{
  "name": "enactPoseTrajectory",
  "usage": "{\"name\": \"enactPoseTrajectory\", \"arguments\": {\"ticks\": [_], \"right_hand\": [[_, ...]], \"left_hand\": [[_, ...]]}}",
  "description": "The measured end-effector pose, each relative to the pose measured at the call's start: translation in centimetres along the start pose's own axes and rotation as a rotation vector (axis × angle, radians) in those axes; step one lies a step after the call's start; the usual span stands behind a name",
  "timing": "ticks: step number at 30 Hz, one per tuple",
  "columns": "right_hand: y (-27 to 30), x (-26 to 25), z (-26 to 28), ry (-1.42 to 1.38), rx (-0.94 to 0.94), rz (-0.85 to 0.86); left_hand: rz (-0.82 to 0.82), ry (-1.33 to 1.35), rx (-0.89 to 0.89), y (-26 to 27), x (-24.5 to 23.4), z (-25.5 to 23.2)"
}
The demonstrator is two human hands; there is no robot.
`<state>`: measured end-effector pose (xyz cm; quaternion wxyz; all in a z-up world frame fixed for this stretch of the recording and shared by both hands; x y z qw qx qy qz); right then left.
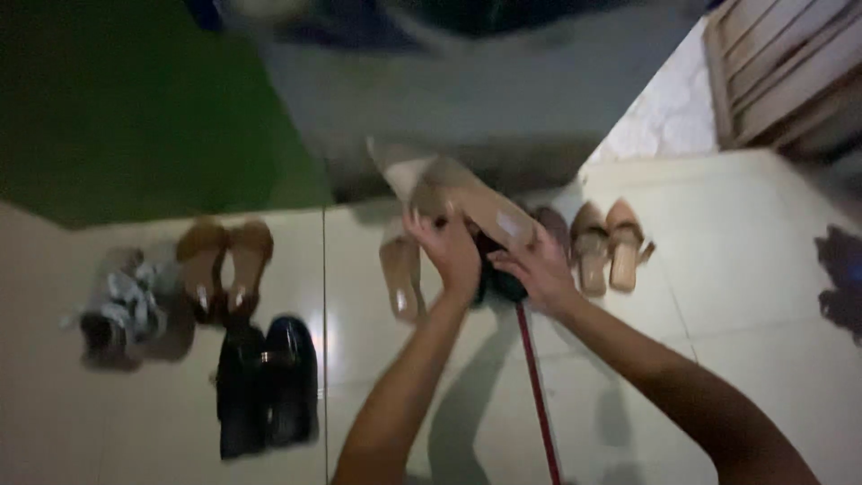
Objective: Organize shoes on the floor and place selected pairs into a hanging organizer.
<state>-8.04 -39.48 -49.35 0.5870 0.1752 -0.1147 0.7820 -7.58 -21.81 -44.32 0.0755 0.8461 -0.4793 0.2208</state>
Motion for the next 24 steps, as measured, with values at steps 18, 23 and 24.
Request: {"name": "enactPoseTrajectory", "arguments": {"ticks": [18,23,24], "right_hand": [[3.3,7.2,36.5,0.001,-0.885,-0.206],[6.3,5.0,43.6,0.028,-1.014,-0.467],[7.6,5.2,45.2,0.066,-1.079,-0.521]], "left_hand": [[0.763,0.466,0.326,1.6,25.0,-27.7],[0.998,0.056,0.452,-0.3,26.1,-41.2],[1.01,-0.092,0.5,-0.9,26.3,-43.1]]}}
Point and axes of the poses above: each hand's wrist, its own y-axis away from the middle knuckle, its own x-axis out of the palm, z = x × y, the point moved 6 cm from there along -y, towards the middle knuckle, and after that the axes turned 4 degrees about y, right-handed, at the moved point
